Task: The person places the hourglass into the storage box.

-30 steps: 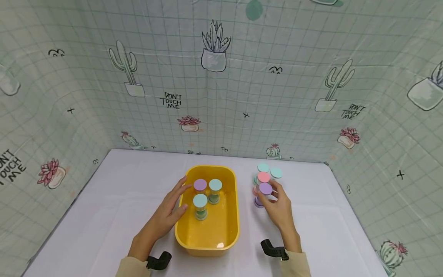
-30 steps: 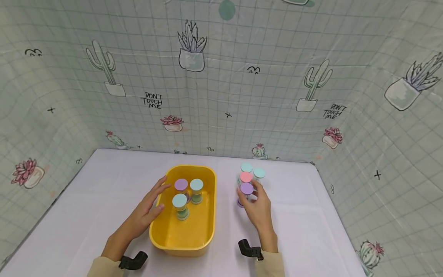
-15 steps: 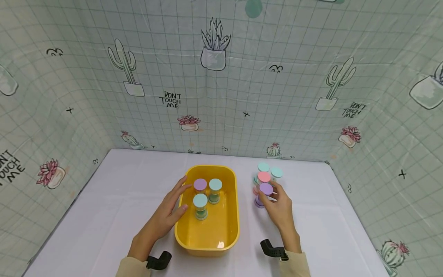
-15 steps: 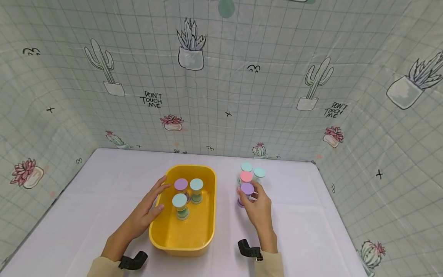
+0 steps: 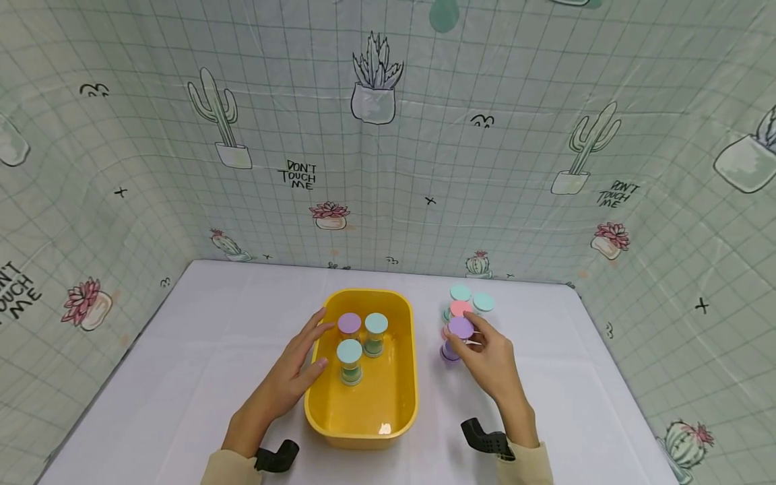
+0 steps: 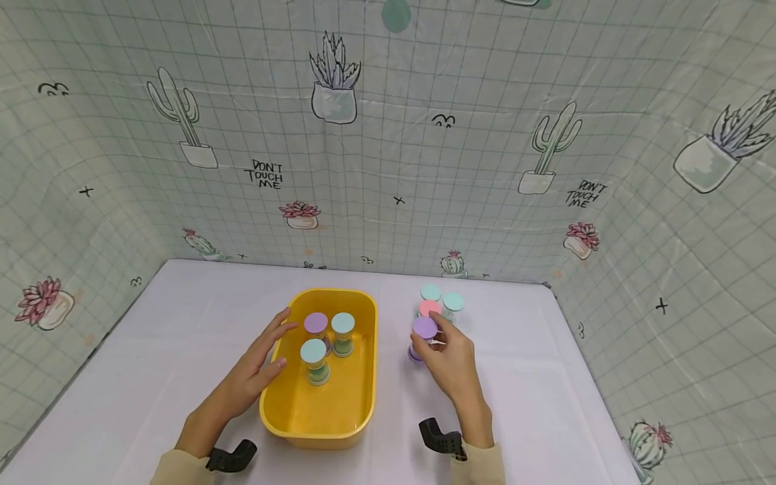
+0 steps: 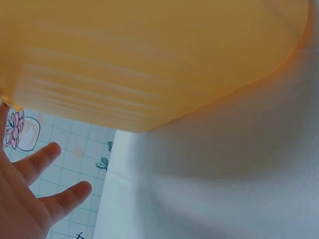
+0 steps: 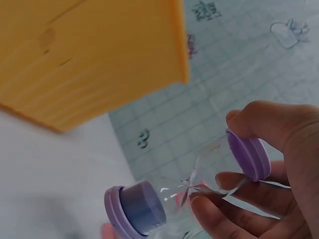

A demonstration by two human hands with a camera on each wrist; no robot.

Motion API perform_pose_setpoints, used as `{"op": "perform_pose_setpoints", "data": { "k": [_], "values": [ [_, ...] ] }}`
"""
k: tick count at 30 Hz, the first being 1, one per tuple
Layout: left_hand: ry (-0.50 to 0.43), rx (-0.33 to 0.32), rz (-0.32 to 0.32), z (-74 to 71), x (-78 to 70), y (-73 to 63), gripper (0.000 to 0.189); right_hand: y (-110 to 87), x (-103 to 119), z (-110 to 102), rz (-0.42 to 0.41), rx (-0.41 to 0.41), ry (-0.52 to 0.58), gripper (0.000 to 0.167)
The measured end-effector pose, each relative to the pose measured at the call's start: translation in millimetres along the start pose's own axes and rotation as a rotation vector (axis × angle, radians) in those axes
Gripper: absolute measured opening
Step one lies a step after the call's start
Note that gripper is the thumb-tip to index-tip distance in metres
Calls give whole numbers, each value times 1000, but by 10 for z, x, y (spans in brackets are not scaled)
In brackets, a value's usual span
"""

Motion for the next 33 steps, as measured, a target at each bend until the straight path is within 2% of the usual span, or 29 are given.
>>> {"op": "perform_pose_setpoints", "data": {
  "k": [8, 13, 23, 33],
  "values": [
    [6, 1, -2, 9, 4, 0, 54, 115, 400, -164, -181, 50, -10, 51],
    [12, 0, 2, 6, 22, -5, 54, 196, 681, -233, -256, 104, -53, 51],
    [11, -2, 9, -2, 40, -11, 54, 331, 1157, -208, -349, 295, -50, 48],
    [9, 2, 4, 4, 50, -10, 54, 416, 1354, 4, -396, 496, -67, 40]
  ]
}}
Point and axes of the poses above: each hand's wrist, its own y-axis towards the middle knuckle, its own z-axis out of the palm, x = y × z, the point moved 2 cm from there along y, towards the middle knuckle
